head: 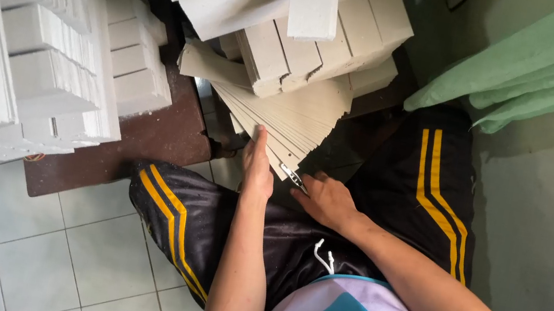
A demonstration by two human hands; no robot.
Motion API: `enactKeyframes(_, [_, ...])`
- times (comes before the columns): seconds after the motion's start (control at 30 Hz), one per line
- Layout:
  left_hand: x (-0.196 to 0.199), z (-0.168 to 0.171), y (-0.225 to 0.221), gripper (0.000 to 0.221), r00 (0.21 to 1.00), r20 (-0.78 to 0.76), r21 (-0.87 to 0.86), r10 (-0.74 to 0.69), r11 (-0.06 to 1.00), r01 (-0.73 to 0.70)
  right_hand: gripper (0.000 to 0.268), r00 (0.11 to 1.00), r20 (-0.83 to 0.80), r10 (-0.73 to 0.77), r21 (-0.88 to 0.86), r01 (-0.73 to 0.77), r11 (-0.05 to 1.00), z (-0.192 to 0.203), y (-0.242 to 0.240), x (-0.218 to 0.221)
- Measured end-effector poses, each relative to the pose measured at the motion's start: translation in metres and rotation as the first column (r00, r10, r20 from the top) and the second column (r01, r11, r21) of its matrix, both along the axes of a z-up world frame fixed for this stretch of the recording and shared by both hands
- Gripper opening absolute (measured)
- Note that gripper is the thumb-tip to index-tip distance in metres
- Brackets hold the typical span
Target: Using a handheld hole puncher to create holes in stacks of thin cardboard pieces.
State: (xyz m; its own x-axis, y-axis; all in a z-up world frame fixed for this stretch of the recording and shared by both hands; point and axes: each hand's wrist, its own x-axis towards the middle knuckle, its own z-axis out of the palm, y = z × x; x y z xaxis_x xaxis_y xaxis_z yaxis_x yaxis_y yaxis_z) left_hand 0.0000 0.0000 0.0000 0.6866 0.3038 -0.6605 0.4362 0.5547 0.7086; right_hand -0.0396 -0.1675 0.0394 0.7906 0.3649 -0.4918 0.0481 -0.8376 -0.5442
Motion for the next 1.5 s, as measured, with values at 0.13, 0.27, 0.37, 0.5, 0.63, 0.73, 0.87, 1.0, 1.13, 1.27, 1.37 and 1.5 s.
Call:
enactKeyframes(0.13, [0.0, -0.001, 0.0, 0.059, 1.0, 0.011, -0.03, -0.025, 0.999, 0.025, 0.046, 0.994, -0.09, -0.064, 0.019, 0.066, 0.998, -0.004, 0.001, -0.005])
enactKeyframes(0.27, [0.0, -0.023, 0.004, 0.06, 0.998, 0.02, -0.033, -0.059, 0.998, 0.059, 0.049, 0.981, -0.189, -0.046, -0.002, 0.046, 0.999, 0.003, -0.005, -0.001])
enactKeyframes(0.37, [0.0, -0.023, 0.01, 0.06, 0.996, -0.006, -0.007, -0.093, 0.996, 0.093, 0.05, 0.989, -0.118, 0.086, -0.047, -0.092, 0.995, -0.026, -0.019, -0.002])
enactKeyframes(0.5, [-0.002, 0.023, 0.01, 0.073, 0.979, -0.078, 0.042, -0.187, 0.981, 0.191, 0.045, 0.971, -0.065, 0.23, -0.086, -0.235, 0.968, 0.017, -0.03, 0.0])
enactKeyframes(0.63, [-0.002, 0.06, 0.007, 0.076, 0.973, -0.125, 0.102, -0.192, 0.973, 0.205, 0.043, 0.954, 0.095, 0.283, -0.165, -0.265, 0.95, 0.035, -0.047, 0.008])
enactKeyframes(0.73, [-0.002, 0.056, 0.011, 0.077, 0.973, -0.154, 0.131, -0.17, 0.973, 0.191, 0.038, 0.924, 0.254, 0.286, -0.168, -0.249, 0.954, 0.032, -0.072, 0.018])
enactKeyframes(0.87, [-0.008, 0.054, 0.013, 0.07, 0.981, -0.066, 0.159, -0.184, 0.968, 0.193, 0.038, 0.952, 0.287, 0.111, -0.013, -0.112, 0.994, 0.027, -0.102, 0.039])
enactKeyframes(1.0, [-0.015, 0.065, 0.006, 0.068, 0.981, -0.004, 0.069, -0.192, 0.979, 0.191, 0.04, 0.975, 0.118, -0.19, 0.3, 0.147, 0.943, 0.018, -0.116, 0.068])
enactKeyframes(1.13, [-0.01, 0.076, -0.008, 0.063, 0.982, -0.015, 0.028, -0.188, 0.982, 0.189, 0.041, 0.956, 0.02, -0.293, 0.511, 0.242, 0.825, 0.011, -0.1, 0.103])
enactKeyframes(1.27, [0.003, 0.083, -0.026, 0.054, 0.994, 0.024, -0.063, -0.111, 0.992, 0.112, 0.037, 0.939, -0.084, -0.333, 0.719, 0.288, 0.632, 0.007, -0.078, 0.122])
enactKeyframes(1.37, [0.015, 0.076, -0.037, 0.055, 0.997, 0.043, -0.115, -0.067, 0.991, 0.072, 0.036, 0.926, -0.175, -0.335, 0.761, 0.343, 0.551, 0.019, -0.073, 0.124])
enactKeyframes(1.5, [0.031, 0.052, -0.05, 0.064, 0.999, 0.042, -0.153, -0.001, 0.988, 0.007, 0.037, 0.925, -0.239, -0.295, 0.776, 0.365, 0.514, 0.027, -0.07, 0.11])
